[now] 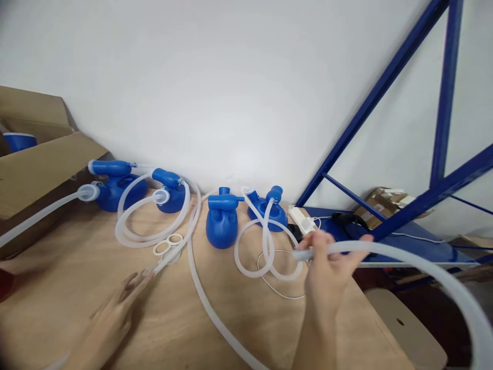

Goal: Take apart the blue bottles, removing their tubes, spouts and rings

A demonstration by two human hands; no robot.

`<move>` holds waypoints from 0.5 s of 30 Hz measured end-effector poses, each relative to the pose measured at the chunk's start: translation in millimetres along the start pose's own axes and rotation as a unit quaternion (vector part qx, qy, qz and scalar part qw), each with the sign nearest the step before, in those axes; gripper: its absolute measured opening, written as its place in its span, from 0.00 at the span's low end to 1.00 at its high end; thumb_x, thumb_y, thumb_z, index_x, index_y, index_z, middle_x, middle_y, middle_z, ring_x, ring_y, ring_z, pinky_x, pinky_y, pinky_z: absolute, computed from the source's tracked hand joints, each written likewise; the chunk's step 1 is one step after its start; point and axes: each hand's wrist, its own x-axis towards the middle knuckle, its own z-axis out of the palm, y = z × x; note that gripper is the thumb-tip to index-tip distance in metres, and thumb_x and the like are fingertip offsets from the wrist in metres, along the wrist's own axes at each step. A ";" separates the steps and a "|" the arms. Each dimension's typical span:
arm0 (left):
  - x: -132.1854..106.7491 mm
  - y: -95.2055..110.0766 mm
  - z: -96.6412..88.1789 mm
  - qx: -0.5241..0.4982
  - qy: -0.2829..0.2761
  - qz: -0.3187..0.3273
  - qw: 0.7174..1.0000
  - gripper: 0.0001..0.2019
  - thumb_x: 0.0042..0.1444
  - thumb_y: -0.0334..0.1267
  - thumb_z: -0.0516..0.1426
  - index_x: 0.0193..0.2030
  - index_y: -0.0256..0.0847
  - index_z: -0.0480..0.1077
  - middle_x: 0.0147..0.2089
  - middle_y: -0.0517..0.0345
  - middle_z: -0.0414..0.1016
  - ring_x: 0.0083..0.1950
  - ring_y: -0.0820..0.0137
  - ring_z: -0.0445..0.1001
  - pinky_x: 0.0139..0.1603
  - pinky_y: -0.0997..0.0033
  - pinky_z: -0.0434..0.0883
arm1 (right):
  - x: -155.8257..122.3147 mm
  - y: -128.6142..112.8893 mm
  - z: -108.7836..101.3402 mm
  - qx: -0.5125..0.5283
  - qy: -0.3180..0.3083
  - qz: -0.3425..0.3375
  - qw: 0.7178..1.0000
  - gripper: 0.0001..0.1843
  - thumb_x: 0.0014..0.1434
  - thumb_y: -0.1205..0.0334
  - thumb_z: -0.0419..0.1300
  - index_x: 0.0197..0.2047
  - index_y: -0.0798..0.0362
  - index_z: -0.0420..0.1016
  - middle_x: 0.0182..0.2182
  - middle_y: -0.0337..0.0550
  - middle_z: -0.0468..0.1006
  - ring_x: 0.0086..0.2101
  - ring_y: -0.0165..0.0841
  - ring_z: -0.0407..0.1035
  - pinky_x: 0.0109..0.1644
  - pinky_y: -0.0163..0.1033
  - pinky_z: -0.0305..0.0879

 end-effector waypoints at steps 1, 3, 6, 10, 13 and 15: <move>-2.1 1.1 3.5 0.029 0.002 0.003 1.000 0.43 0.60 0.17 0.39 0.77 0.57 0.61 0.77 0.51 0.61 0.72 0.54 0.68 0.59 0.49 0.77 | 26.1 0.0 -7.7 -0.008 0.033 -0.027 0.999 0.70 0.56 0.56 0.75 0.80 0.55 0.24 0.29 0.31 0.76 0.28 0.29 0.68 0.33 0.34 0.68; -4.7 5.9 8.2 0.064 0.028 0.012 0.998 0.36 0.66 0.22 0.40 0.73 0.55 0.68 0.73 0.49 0.67 0.71 0.52 0.69 0.62 0.44 0.74 | 78.1 4.4 -24.4 -0.034 0.109 -0.051 0.992 0.61 0.59 0.61 0.71 0.79 0.55 0.33 0.31 0.35 0.78 0.28 0.29 0.71 0.36 0.38 0.71; -3.3 22.5 10.7 0.051 0.120 0.050 0.990 0.27 0.71 0.32 0.43 0.65 0.51 0.78 0.71 0.44 0.69 0.71 0.46 0.67 0.62 0.40 0.73 | 135.3 22.6 -48.9 -0.070 0.162 0.018 0.984 0.37 0.64 0.61 0.65 0.72 0.51 0.57 0.49 0.55 0.81 0.37 0.32 0.77 0.40 0.43 0.71; 7.6 64.7 13.1 -0.016 0.214 0.179 0.960 0.22 0.71 0.37 0.47 0.61 0.48 0.79 0.67 0.43 0.72 0.66 0.47 0.71 0.57 0.47 0.78 | 146.7 61.2 -76.9 -0.125 0.050 0.161 0.978 0.16 0.65 0.51 0.65 0.50 0.52 0.75 0.56 0.63 0.79 0.50 0.46 0.79 0.49 0.51 0.75; 15.9 101.0 19.8 -0.033 0.208 0.227 0.951 0.24 0.69 0.35 0.49 0.66 0.46 0.76 0.65 0.41 0.75 0.59 0.48 0.78 0.50 0.49 0.81 | 118.4 84.5 -102.9 -0.239 -0.158 0.296 0.911 0.26 0.53 0.39 0.71 0.42 0.54 0.81 0.56 0.65 0.80 0.57 0.56 0.76 0.60 0.61 0.73; 19.4 120.5 25.6 -0.034 0.182 0.237 0.954 0.25 0.69 0.36 0.49 0.70 0.48 0.72 0.67 0.40 0.73 0.60 0.46 0.78 0.51 0.46 0.82 | 89.9 94.7 -125.3 -0.316 -0.270 0.290 0.862 0.34 0.45 0.33 0.72 0.48 0.50 0.84 0.60 0.60 0.79 0.62 0.59 0.71 0.68 0.65 0.66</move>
